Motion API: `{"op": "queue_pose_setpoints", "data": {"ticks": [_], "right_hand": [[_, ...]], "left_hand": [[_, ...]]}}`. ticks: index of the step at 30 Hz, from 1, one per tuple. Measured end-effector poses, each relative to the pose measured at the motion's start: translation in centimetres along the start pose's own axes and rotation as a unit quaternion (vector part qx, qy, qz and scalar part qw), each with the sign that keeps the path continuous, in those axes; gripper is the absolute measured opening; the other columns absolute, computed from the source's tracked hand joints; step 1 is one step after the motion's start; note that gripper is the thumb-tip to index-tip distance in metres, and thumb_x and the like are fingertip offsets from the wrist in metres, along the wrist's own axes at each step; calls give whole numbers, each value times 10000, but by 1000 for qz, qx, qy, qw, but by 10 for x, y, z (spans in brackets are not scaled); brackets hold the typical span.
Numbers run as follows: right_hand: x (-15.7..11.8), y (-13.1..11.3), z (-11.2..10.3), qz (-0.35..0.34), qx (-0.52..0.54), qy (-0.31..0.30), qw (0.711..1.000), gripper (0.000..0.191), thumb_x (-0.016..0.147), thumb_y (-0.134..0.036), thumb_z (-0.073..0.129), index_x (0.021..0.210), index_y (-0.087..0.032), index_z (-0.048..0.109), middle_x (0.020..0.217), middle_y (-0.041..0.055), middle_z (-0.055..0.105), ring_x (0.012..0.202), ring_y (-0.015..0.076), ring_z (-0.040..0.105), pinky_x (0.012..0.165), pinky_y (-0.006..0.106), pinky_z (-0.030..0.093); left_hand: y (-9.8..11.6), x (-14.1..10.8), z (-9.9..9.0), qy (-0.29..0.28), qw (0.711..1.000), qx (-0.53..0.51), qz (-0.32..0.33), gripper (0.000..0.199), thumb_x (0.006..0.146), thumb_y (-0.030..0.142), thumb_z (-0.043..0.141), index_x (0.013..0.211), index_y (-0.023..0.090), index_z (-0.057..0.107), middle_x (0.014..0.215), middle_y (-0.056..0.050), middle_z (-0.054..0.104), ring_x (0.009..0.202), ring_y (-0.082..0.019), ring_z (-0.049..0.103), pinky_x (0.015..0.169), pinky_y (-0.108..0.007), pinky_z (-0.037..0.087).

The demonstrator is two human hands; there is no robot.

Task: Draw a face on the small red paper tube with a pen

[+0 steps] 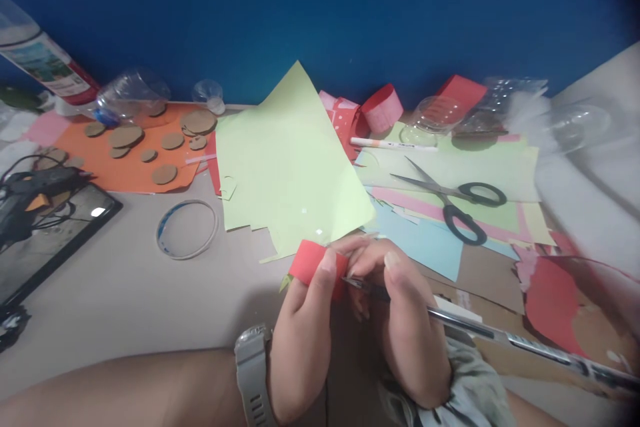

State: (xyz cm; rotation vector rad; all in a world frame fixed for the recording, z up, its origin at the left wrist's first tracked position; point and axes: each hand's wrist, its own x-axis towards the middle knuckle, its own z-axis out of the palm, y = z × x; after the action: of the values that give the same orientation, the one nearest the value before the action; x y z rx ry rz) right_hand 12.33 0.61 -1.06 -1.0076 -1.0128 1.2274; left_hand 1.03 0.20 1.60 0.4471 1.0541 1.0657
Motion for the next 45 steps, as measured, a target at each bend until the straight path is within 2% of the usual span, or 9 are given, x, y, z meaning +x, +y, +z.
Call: {"op": "queue_pose_setpoints", "data": {"ticks": [6,10,14,18,20,25,32,38,45], "right_hand": [[0,-2,2,-5,-20,10,1000,571,1231,-624,715,786,-267,736,749,-3,632,577,179,486,488,319,403],[1,-3,2,-9,-24,11,1000,576,1211,-643,737,770,-272,736,701,-13,614,554,184,476,482,325,405],[0,-1,2,2,5,40,999,525,1205,-628,779,822,-271,771,801,2,714,542,159,501,470,315,408],[-2,-1,6,13,11,61,998,504,1224,-627,761,844,-295,760,644,-41,597,488,181,543,445,327,432],[-4,0,7,17,3,66,998,488,1230,-632,752,864,-309,750,609,-51,573,485,196,572,439,332,447],[-5,2,8,15,9,72,997,463,1262,-600,713,914,-294,725,637,-59,570,508,179,571,465,316,480],[-5,3,6,11,8,65,998,458,1251,-583,740,897,-291,745,721,-33,619,538,175,569,483,321,482],[-5,2,5,11,-13,64,998,464,1240,-597,752,893,-289,749,778,-19,691,535,164,585,463,298,517],[-5,3,4,20,-13,78,997,473,1233,-611,758,890,-286,730,843,3,738,536,163,557,464,309,510]], "left_hand": [[1,1,1,11,1000,17,-3,434,1178,492,707,821,250,753,809,-28,678,824,-219,619,783,-350,524],[-4,0,-2,34,999,18,-28,419,1203,472,637,901,261,837,801,-36,683,842,-243,635,820,-375,527],[-5,-2,-6,30,999,2,-41,418,1199,527,675,917,269,845,898,-44,714,920,-262,629,947,-399,555],[-1,-3,-3,10,999,-9,-38,527,1185,558,631,761,259,720,824,-42,635,839,-251,558,865,-410,510],[1,-2,0,-4,999,-16,-39,493,1179,521,601,784,250,719,784,-31,595,799,-235,526,823,-396,464],[4,-2,2,-35,999,-1,-28,500,1246,488,470,1014,219,822,808,-16,562,807,-224,476,827,-389,415],[-1,-1,-2,-8,999,21,-35,623,1230,523,491,675,258,593,790,-47,588,826,-236,523,843,-404,431],[-5,-3,-10,-19,997,28,-64,639,1224,669,565,725,277,646,830,-44,641,912,-267,585,949,-426,495],[-3,-2,-4,2,998,31,-49,636,1226,563,487,665,280,582,767,-47,580,832,-264,536,884,-445,442]]}}
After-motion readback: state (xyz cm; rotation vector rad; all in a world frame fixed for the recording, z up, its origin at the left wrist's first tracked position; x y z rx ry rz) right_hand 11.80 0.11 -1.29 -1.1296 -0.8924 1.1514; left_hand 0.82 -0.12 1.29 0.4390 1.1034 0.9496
